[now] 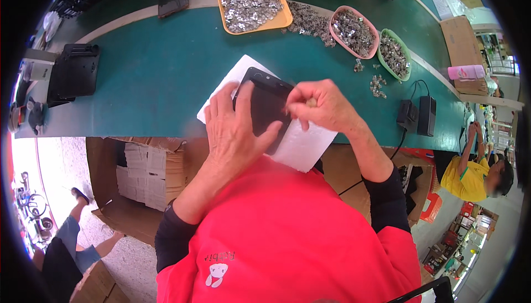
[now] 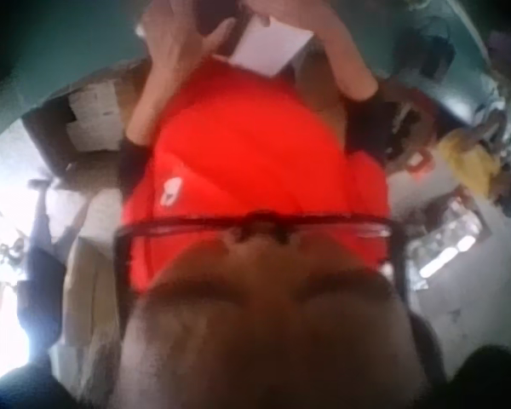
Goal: The person uses a small screwdriver to insert and tighten screws into a black rectangular electronic device. They repeatedly pick up screws from a yellow tray and secure them into the device, which rests on a white paper towel on a green workbench.
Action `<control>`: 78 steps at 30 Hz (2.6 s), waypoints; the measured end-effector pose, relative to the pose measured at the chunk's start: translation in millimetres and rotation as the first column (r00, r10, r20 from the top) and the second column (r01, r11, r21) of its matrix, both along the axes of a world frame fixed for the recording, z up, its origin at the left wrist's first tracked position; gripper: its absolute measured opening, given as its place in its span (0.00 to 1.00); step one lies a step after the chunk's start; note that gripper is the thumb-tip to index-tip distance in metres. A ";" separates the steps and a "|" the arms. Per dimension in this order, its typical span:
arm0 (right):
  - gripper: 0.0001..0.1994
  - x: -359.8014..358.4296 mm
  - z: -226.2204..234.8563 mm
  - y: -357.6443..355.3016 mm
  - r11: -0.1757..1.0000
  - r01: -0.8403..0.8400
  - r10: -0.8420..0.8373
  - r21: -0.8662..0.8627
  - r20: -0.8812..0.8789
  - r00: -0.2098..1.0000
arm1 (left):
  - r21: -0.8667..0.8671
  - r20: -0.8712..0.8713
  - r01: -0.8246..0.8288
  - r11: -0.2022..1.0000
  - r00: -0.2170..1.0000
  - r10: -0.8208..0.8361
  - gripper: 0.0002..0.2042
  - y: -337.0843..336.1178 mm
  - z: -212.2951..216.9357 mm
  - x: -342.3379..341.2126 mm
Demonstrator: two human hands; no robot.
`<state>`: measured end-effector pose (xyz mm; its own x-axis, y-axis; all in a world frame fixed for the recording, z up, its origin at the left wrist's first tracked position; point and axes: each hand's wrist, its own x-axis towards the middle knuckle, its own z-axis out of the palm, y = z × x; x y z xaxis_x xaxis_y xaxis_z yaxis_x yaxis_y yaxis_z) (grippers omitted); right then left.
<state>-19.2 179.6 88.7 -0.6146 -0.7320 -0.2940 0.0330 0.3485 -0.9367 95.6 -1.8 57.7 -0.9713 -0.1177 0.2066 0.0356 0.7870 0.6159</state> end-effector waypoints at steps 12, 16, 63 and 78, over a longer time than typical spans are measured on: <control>0.02 -37.1 -4.9 -9.2 0.982 -0.138 0.185 0.125 -0.558 0.809 | -0.206 0.071 0.135 0.969 0.990 -0.122 0.51 -4.6 -15.4 -8.4; 0.03 -45.5 -4.9 -19.8 0.949 -0.243 0.315 0.201 -0.668 0.674 | -0.203 0.130 0.324 0.924 0.944 -0.303 0.50 -34.2 0.9 -17.5; 0.06 -54.2 -3.7 -56.9 0.826 -0.409 0.563 0.387 -0.561 0.607 | -0.071 0.000 0.258 0.964 0.966 -0.259 0.46 -49.8 -21.3 -0.7; 0.19 22.6 -1.8 -21.8 0.807 0.140 0.450 0.573 -0.752 0.482 | -0.222 0.026 -0.071 0.973 0.997 0.079 0.38 -22.1 -9.6 -2.3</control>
